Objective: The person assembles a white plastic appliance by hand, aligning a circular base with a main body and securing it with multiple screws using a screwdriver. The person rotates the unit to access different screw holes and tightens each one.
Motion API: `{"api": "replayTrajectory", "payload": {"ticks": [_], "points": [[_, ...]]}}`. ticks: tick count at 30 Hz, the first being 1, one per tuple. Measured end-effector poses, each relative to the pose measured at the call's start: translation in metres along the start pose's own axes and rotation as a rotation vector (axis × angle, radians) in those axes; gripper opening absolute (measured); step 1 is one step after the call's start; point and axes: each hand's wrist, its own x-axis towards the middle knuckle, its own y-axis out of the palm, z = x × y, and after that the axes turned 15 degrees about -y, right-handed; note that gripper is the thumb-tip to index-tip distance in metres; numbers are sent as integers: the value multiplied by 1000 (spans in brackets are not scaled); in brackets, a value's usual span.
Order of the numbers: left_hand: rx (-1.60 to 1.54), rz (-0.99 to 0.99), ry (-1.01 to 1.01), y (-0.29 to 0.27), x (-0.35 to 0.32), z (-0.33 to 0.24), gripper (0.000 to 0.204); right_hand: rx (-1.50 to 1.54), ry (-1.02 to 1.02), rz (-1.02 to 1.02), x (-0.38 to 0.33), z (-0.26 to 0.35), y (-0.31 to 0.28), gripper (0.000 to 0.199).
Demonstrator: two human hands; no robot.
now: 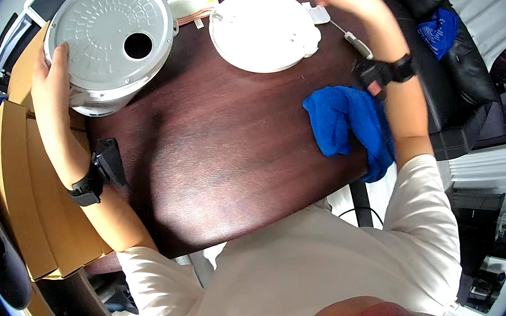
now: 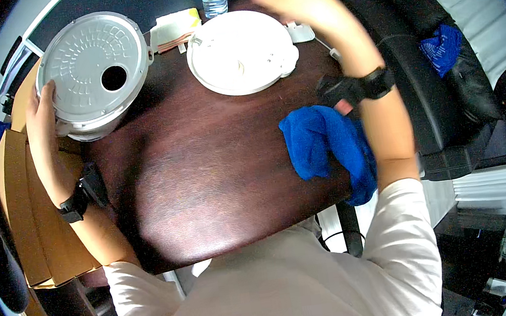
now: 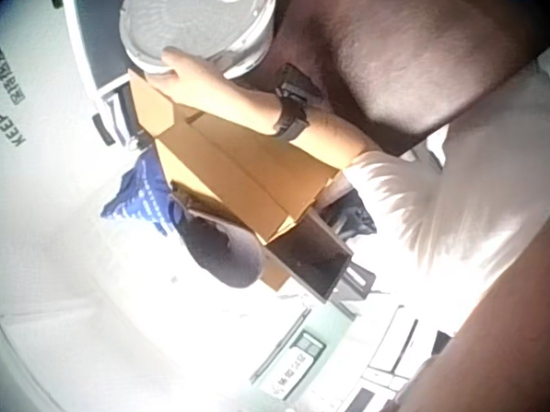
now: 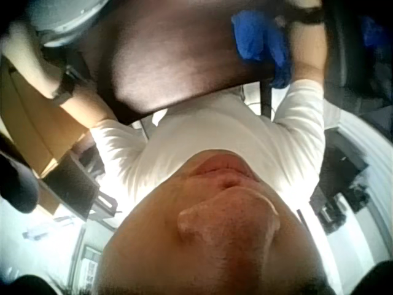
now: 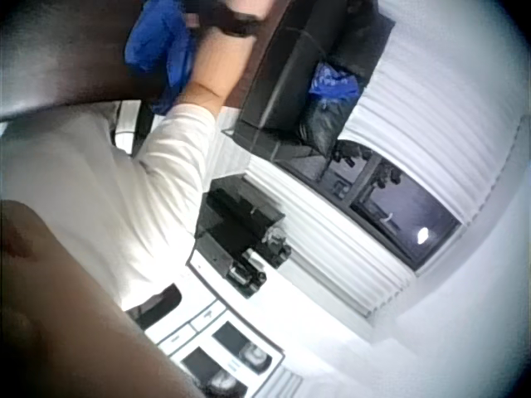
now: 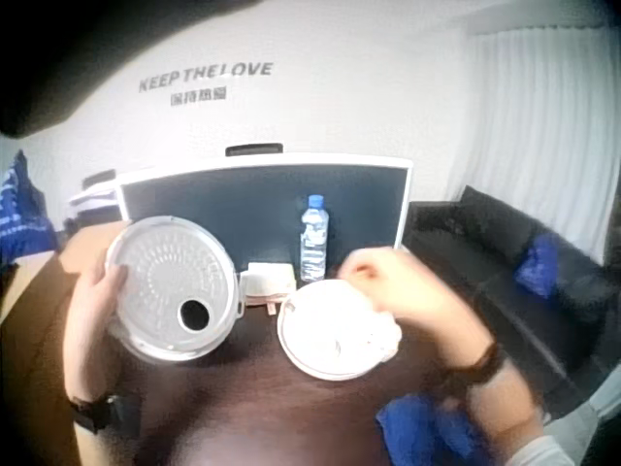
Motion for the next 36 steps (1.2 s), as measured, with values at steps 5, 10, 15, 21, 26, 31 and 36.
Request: {"api": "replayTrajectory", "payload": {"ticks": [5, 10, 15, 21, 26, 31, 36], "points": [[-40, 30, 69, 5, 0, 0, 53, -303, 460, 165, -65, -132, -64, 18], [29, -44, 62, 4, -2, 0, 51, -335, 339, 420, -85, -158, -33, 39], [28, -40, 19, -10, -12, 0, 49, -326, 120, 423, -72, -170, -5, 24], [117, -113, 139, -2, 9, 20, 55, -371, 46, 296, -82, -168, 1, 17], [20, -60, 76, 2, -13, -7, 47, -327, 176, 312, -83, -170, -4, 23], [19, -70, 125, 3, -6, 0, 47, -414, 202, 295, -87, -174, -9, 23], [27, -57, 103, 0, -4, 1, 48, -567, 47, 411, -86, -166, -9, 19]]}}
